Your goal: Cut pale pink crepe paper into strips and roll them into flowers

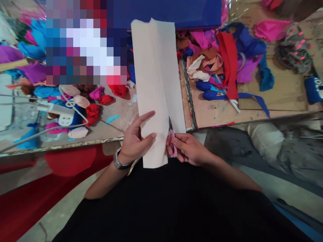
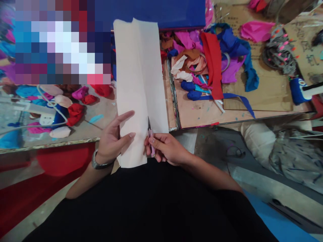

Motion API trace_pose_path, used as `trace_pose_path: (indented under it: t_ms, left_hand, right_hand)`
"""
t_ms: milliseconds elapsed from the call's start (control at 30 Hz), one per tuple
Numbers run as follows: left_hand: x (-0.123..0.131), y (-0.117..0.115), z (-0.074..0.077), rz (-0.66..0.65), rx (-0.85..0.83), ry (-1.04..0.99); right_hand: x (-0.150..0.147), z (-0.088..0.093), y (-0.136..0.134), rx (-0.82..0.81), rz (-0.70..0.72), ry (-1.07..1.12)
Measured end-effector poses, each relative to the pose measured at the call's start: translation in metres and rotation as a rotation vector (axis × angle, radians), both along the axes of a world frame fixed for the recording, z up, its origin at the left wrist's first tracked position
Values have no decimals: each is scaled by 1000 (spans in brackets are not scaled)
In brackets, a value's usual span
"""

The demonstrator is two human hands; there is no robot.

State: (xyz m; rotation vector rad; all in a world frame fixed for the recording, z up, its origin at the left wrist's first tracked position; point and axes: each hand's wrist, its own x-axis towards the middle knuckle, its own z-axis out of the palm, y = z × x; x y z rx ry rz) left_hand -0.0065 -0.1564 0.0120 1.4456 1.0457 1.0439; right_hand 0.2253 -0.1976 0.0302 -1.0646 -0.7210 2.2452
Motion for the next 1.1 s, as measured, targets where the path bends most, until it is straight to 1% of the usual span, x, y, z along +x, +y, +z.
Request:
trace_pose_path:
  t_ms: [367,633,1100]
  left_hand:
    - [-1,-6,-2,9,-52,-26]
    - [-2,-5,-2,12,-24,-12]
    - [-2,-9,-2,3,-57,-19]
  right_hand:
    - [3,2,7,18,17,-30]
    - [1,0,9,26,20,-26]
    - [-2,1,11,0,-31,-5]
